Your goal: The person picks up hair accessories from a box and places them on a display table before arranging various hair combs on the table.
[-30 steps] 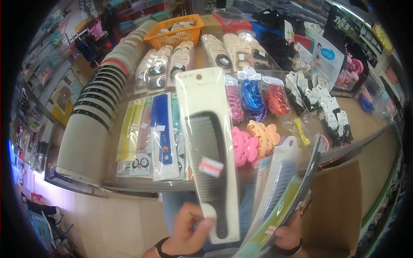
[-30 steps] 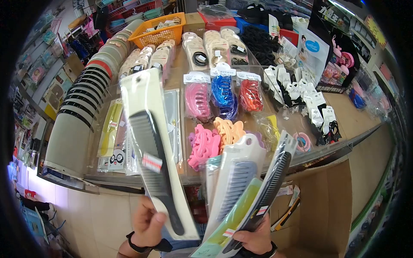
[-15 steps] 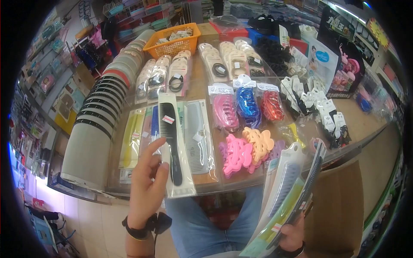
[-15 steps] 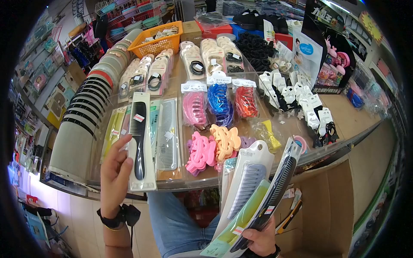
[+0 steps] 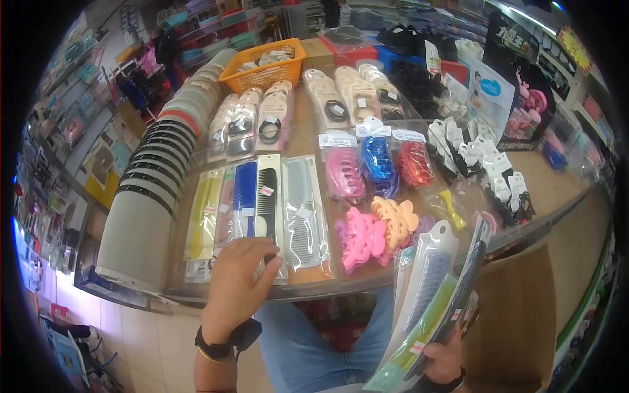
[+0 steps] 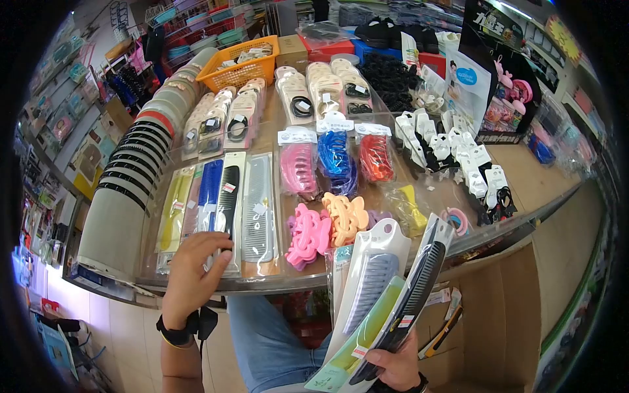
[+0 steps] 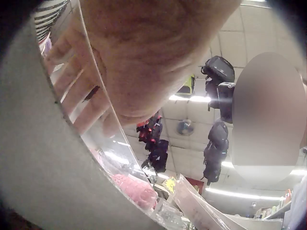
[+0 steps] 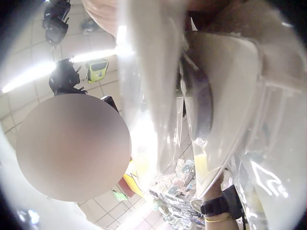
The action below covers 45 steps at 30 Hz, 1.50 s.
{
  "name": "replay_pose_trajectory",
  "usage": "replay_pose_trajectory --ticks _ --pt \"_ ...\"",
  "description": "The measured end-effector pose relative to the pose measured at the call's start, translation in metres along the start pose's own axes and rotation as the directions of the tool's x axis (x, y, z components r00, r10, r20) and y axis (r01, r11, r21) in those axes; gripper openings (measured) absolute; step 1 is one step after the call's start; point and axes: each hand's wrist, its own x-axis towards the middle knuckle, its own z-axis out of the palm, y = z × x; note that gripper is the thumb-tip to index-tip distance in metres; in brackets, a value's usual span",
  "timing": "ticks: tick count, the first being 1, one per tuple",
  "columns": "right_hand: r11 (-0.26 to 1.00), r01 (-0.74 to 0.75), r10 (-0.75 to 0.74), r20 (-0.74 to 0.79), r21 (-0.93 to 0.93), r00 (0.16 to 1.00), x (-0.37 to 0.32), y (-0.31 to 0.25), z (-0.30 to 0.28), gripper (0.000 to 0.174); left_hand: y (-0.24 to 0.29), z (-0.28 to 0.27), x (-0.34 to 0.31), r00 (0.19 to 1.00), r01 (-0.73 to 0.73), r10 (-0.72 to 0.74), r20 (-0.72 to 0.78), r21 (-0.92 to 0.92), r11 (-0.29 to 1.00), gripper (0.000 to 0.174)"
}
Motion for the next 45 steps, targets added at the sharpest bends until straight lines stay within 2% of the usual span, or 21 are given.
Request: replay_pose_trajectory --ticks 6,8,10,11,12,15,16,19,20,22,23,24,26,27,32,34,35,37,41,43,45 --pt "1.000 0.013 -0.013 -0.016 -0.007 1.000 0.000 0.001 0.002 0.053 0.032 0.003 -0.023 0.978 -0.173 0.175 -0.116 0.027 0.985 0.018" --pt "0.993 -0.095 0.093 0.026 0.066 0.995 0.002 -0.003 0.003 0.058 0.035 0.009 -0.042 0.949 -0.194 0.274 0.155 -0.395 0.898 0.028" --pt "0.993 -0.092 0.090 0.033 0.069 0.995 0.003 -0.006 0.012 0.054 0.062 0.019 -0.049 0.967 -0.030 0.173 0.188 -0.590 0.807 0.019" --pt "0.990 -0.118 0.114 0.049 0.079 0.992 0.004 -0.008 0.014 0.054 0.063 0.024 -0.057 0.932 0.105 0.146 0.332 -0.631 0.768 0.023" --pt "0.986 -0.145 0.139 0.069 0.087 0.988 0.004 -0.008 0.014 0.055 0.065 0.031 -0.061 0.928 0.099 0.163 0.336 -0.643 0.760 0.023" --pt "0.990 -0.114 0.108 0.085 0.078 0.991 0.006 -0.008 0.019 0.053 0.055 0.060 -0.080 0.708 0.416 0.253 0.660 -0.679 0.605 0.050" --pt "0.992 -0.102 0.096 0.078 0.077 0.992 0.007 -0.008 0.022 0.053 0.058 0.064 -0.085 0.704 0.414 0.263 0.659 -0.682 0.603 0.050" --pt "0.990 -0.127 0.120 0.114 0.056 0.986 0.008 -0.009 0.023 0.053 0.065 0.079 -0.095 0.772 0.543 0.196 0.605 -0.787 0.293 0.078" --pt "0.991 -0.122 0.115 0.109 0.056 0.987 0.008 -0.008 0.023 0.053 0.059 0.083 -0.098 0.769 0.543 0.202 0.606 -0.787 0.292 0.078" --pt "0.996 -0.091 0.090 0.110 0.006 0.990 0.009 -0.005 0.023 0.052 0.049 0.083 -0.097 0.904 0.405 0.120 0.409 -0.912 0.062 0.046" --pt "0.995 -0.100 0.099 0.117 0.000 0.988 0.009 -0.005 0.025 0.051 0.050 0.085 -0.093 0.956 0.268 0.135 0.261 -0.963 -0.035 0.058" --pt "0.995 -0.099 0.098 0.113 0.002 0.989 0.010 -0.005 0.026 0.051 0.051 0.082 -0.091 0.955 0.271 0.137 0.264 -0.962 -0.035 0.058" --pt "0.990 -0.133 0.136 0.107 -0.038 0.985 0.010 -0.004 0.028 0.048 0.060 0.063 -0.087 0.988 -0.013 0.149 0.039 -0.944 0.330 0.029" --pt "0.991 -0.131 0.134 0.102 -0.034 0.986 0.011 -0.004 0.029 0.048 0.061 0.052 -0.085 0.979 -0.061 0.199 0.042 -0.872 0.485 0.033" --pt "0.977 -0.042 0.071 0.136 -0.208 0.988 0.012 0.001 0.037 0.045 0.093 0.032 -0.071 0.955 -0.156 0.279 0.103 -0.626 0.764 0.032" --pt "0.977 -0.023 0.053 0.138 -0.213 0.989 0.013 0.002 0.038 0.044 0.098 0.030 -0.071 0.821 -0.006 0.148 0.552 -0.250 0.968 0.054" --pt "0.979 -0.009 0.035 0.128 -0.204 0.991 0.013 0.003 0.038 0.043 0.102 0.032 -0.069 0.820 -0.010 0.151 0.552 -0.250 0.968 0.054" --pt "0.981 0.005 0.018 0.116 -0.196 0.993 0.012 0.004 0.037 0.043 0.110 0.037 -0.064 0.949 -0.121 0.241 0.202 -0.475 0.872 0.026" --pt "0.988 0.046 -0.029 0.121 -0.148 0.992 0.010 0.007 0.033 0.042 0.102 0.048 -0.073 0.963 -0.043 0.167 0.213 -0.491 0.870 0.021" --pt "0.994 0.048 -0.034 0.144 -0.095 0.989 0.008 0.011 0.027 0.043 0.100 0.047 -0.076 0.933 0.190 0.042 0.356 -0.590 0.785 0.017" --pt "0.998 0.029 -0.021 0.130 -0.056 0.991 0.008 0.012 0.027 0.044 0.095 0.053 -0.083 0.931 0.260 0.000 0.366 -0.662 0.703 0.015"
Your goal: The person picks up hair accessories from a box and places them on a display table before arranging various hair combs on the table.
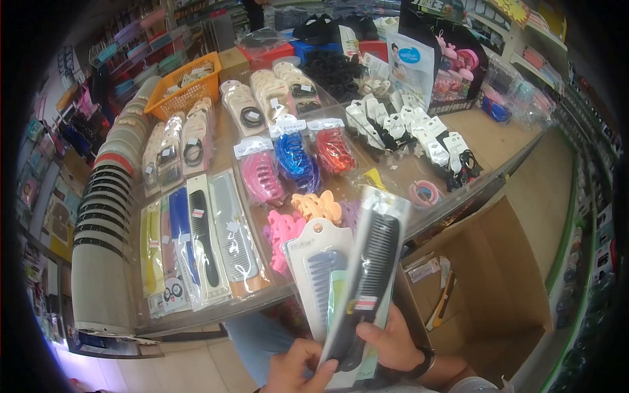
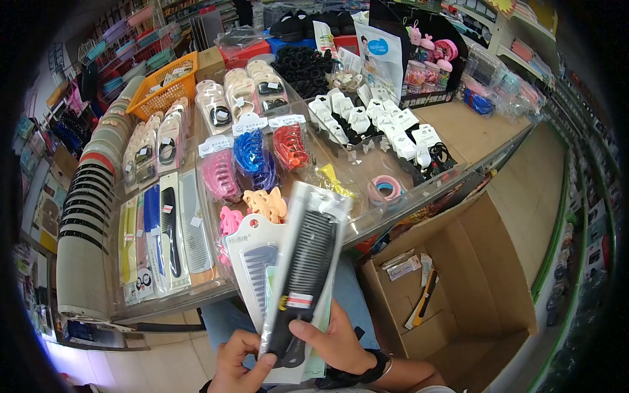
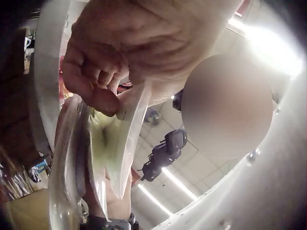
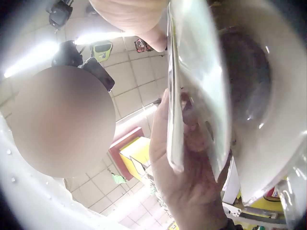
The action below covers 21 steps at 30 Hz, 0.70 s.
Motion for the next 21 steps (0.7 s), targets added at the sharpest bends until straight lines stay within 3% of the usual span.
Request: replay_pose_trajectory --ticks 1,2,5,9,15,17,21 --pt "0.999 -0.015 0.015 -0.013 0.040 1.000 0.000 0.000 0.000 0.046 -0.002 0.001 0.000 0.999 0.036 -0.039 -0.019 -0.126 0.991 0.013" --pt "0.998 -0.058 0.058 -0.011 0.000 0.998 -0.002 0.000 -0.003 0.047 -0.003 0.002 -0.001 0.999 0.036 -0.038 -0.019 -0.125 0.992 0.013" --pt "0.996 -0.091 0.091 -0.009 -0.017 0.996 -0.003 0.000 -0.005 0.047 -0.003 0.004 -0.001 0.996 0.066 -0.091 -0.024 -0.517 0.854 0.015" --pt "0.995 -0.087 0.086 -0.009 -0.048 0.996 -0.005 -0.004 -0.008 0.048 -0.008 0.001 -0.004 0.995 0.083 -0.103 -0.013 -0.499 0.862 0.015" --pt "0.998 -0.017 0.015 -0.036 -0.052 0.999 -0.007 -0.002 -0.012 0.050 -0.002 -0.008 0.002 0.996 0.001 -0.057 -0.067 -0.637 0.771 0.017" --pt "0.997 -0.021 0.016 -0.071 -0.072 0.997 -0.009 -0.003 -0.017 0.049 0.001 -0.013 0.005 0.932 0.012 -0.232 -0.277 -0.618 0.786 0.056" --pt "1.000 -0.008 0.007 -0.175 -0.005 0.985 -0.009 -0.010 -0.025 0.046 0.006 -0.033 0.009 0.901 -0.021 -0.228 -0.370 -0.561 0.828 0.058"
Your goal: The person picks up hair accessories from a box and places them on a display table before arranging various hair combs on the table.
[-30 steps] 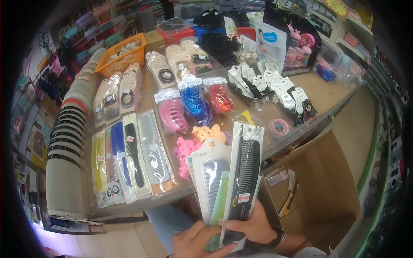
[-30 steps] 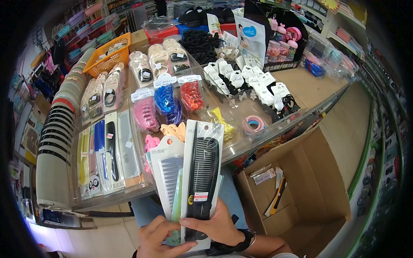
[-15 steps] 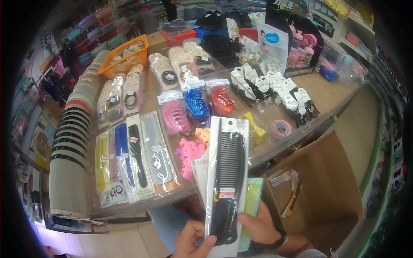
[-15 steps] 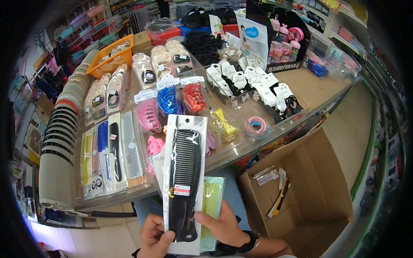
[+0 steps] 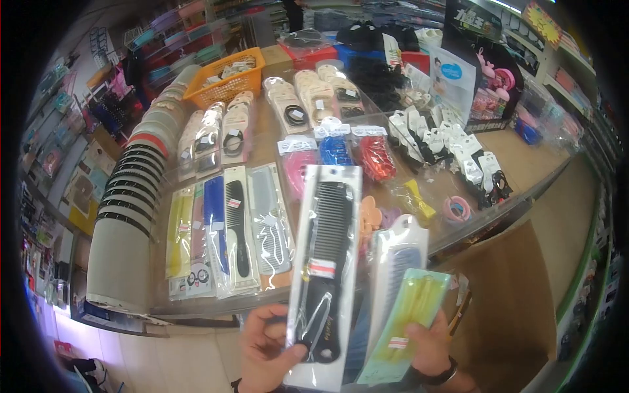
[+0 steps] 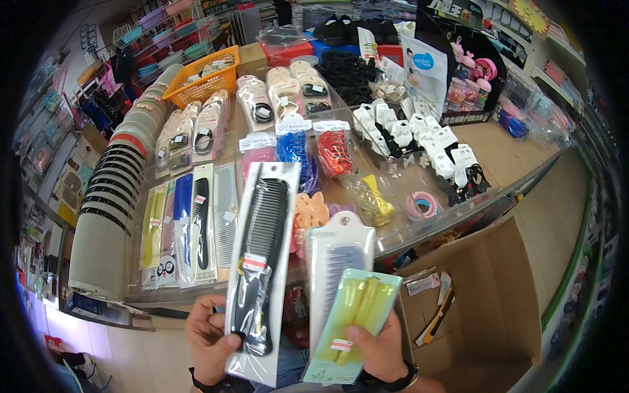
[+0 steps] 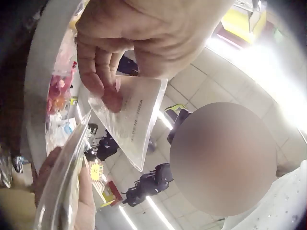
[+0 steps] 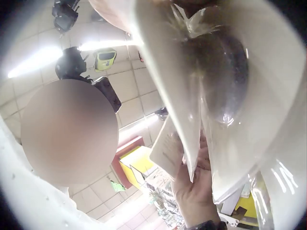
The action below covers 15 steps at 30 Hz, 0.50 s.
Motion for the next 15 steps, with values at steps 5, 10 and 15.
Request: replay_pose_trajectory --ticks 5,10,15 --pt "0.995 0.074 -0.068 -0.081 0.063 0.994 0.001 -0.009 -0.006 0.044 0.015 -0.018 0.024 0.979 -0.191 0.192 -0.074 0.024 0.981 0.054" --pt "0.989 0.126 -0.119 -0.091 0.081 0.989 0.002 -0.011 -0.005 0.042 0.036 -0.027 0.054 0.967 -0.245 0.254 -0.025 0.191 0.950 0.056" --pt "0.993 0.092 -0.085 -0.093 0.074 0.992 -0.004 -0.011 -0.005 0.042 0.035 -0.040 0.074 0.936 -0.297 0.352 0.018 0.578 0.760 0.045"
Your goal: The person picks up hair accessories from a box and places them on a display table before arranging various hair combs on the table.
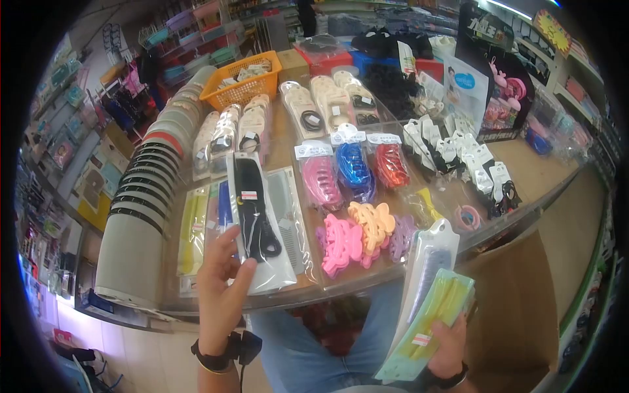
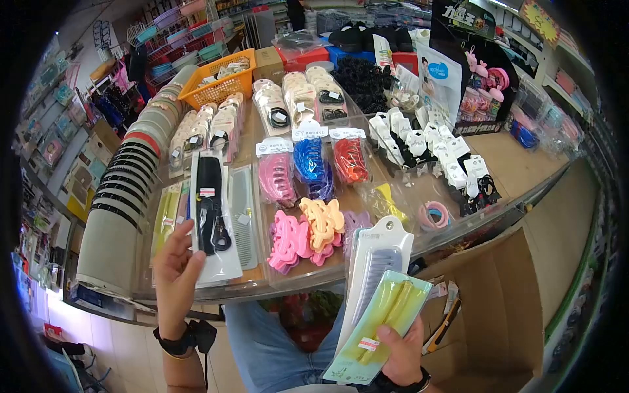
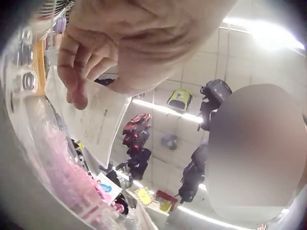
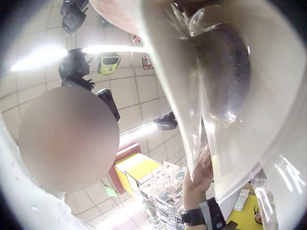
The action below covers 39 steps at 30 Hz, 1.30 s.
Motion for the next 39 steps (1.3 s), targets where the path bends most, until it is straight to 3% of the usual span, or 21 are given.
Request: replay_pose_trajectory --ticks 1,3,5,7,8,10,11,13,14,16,23,25,26,27,29,30,32,33,36,37,39 --pt "1.000 -0.020 0.020 0.009 0.002 1.000 0.000 0.000 -0.001 0.042 -0.001 -0.002 0.002 1.000 -0.001 0.001 0.000 0.000 1.000 0.045" --pt "0.999 -0.040 0.039 0.018 0.002 0.999 0.000 0.001 0.001 0.042 -0.001 -0.004 0.006 0.975 0.044 -0.120 0.189 0.367 0.929 0.036" --pt "0.993 0.016 -0.019 -0.025 -0.114 1.000 0.000 0.002 0.006 0.039 -0.003 0.001 0.006 0.980 -0.041 -0.036 0.198 0.370 0.928 0.031" --pt "0.994 0.010 -0.012 -0.018 -0.107 1.000 0.001 0.003 0.003 0.039 0.000 0.003 0.005 0.973 -0.183 0.086 0.212 0.494 0.850 0.029" --pt "0.995 0.002 -0.004 -0.011 -0.099 1.000 0.001 0.004 0.002 0.040 -0.001 0.004 0.005 0.973 -0.182 0.086 0.212 0.494 0.850 0.029" --pt "0.996 0.016 -0.018 -0.011 -0.093 1.000 0.006 0.007 0.003 0.040 -0.004 0.006 0.010 0.932 -0.353 0.325 0.163 0.615 0.705 0.027" --pt "0.996 0.021 -0.022 -0.016 -0.088 1.000 0.006 0.008 0.003 0.041 -0.003 0.006 0.009 0.932 -0.351 0.325 0.160 0.615 0.705 0.027" --pt "0.995 0.023 -0.024 -0.007 -0.099 1.000 0.005 0.007 0.008 0.041 -0.001 0.005 0.009 0.949 -0.169 0.016 0.315 0.468 0.868 0.027" --pt "0.994 0.028 -0.028 0.000 -0.108 1.000 0.005 0.007 0.009 0.040 0.000 0.006 0.008 0.949 -0.169 0.016 0.313 0.468 0.867 0.027" --pt "0.995 0.014 -0.013 0.014 -0.100 1.000 0.004 0.008 0.007 0.040 0.001 0.008 0.006 0.886 -0.371 0.101 0.453 0.561 0.740 0.029" --pt "0.997 -0.027 0.032 0.060 -0.078 0.998 0.002 0.009 0.015 0.043 0.002 0.008 -0.002 0.857 -0.505 0.293 0.425 0.577 0.641 0.033" --pt "0.996 -0.059 0.065 0.106 -0.059 0.992 0.003 0.010 0.009 0.046 0.009 0.009 -0.020 0.867 -0.476 0.338 0.367 0.410 0.778 0.031" --pt "0.995 -0.096 0.102 0.155 -0.041 0.983 0.002 0.010 0.005 0.051 0.007 0.009 -0.030 0.844 -0.467 0.351 0.406 0.235 0.852 0.029" --pt "0.995 -0.092 0.097 0.141 -0.044 0.985 0.002 0.010 0.006 0.051 0.013 0.008 -0.037 0.773 -0.529 0.382 0.506 0.182 0.829 0.043" --pt "0.988 -0.153 0.151 0.173 -0.003 0.973 0.003 0.009 0.013 0.051 0.017 0.021 -0.060 0.829 -0.243 0.215 0.516 -0.014 0.970 0.027" --pt "0.987 -0.163 0.158 0.195 0.009 0.968 0.004 0.011 0.014 0.050 0.015 0.027 -0.067 0.826 -0.240 0.216 0.520 -0.021 0.970 0.027" --pt "0.985 -0.174 0.165 0.218 0.018 0.962 0.006 0.013 0.017 0.050 0.004 0.037 -0.079 0.744 0.032 0.060 0.665 -0.124 0.992 0.034" --pt "0.982 -0.188 0.175 0.247 0.030 0.953 0.007 0.014 0.019 0.049 -0.002 0.041 -0.084 0.743 0.031 0.062 0.666 -0.128 0.991 0.034" --pt "0.977 -0.210 0.191 0.281 0.038 0.940 0.008 0.015 0.024 0.049 -0.021 0.047 -0.099 0.561 0.272 -0.078 0.824 -0.094 0.958 0.042" --pt "0.976 -0.216 0.195 0.291 0.041 0.937 0.008 0.015 0.024 0.049 -0.021 0.052 -0.103 0.560 0.272 -0.076 0.825 -0.097 0.957 0.042" --pt "0.977 -0.210 0.194 0.282 0.029 0.940 0.008 0.013 0.027 0.049 -0.018 0.067 -0.110 0.795 0.123 0.091 0.599 -0.306 0.944 0.019"
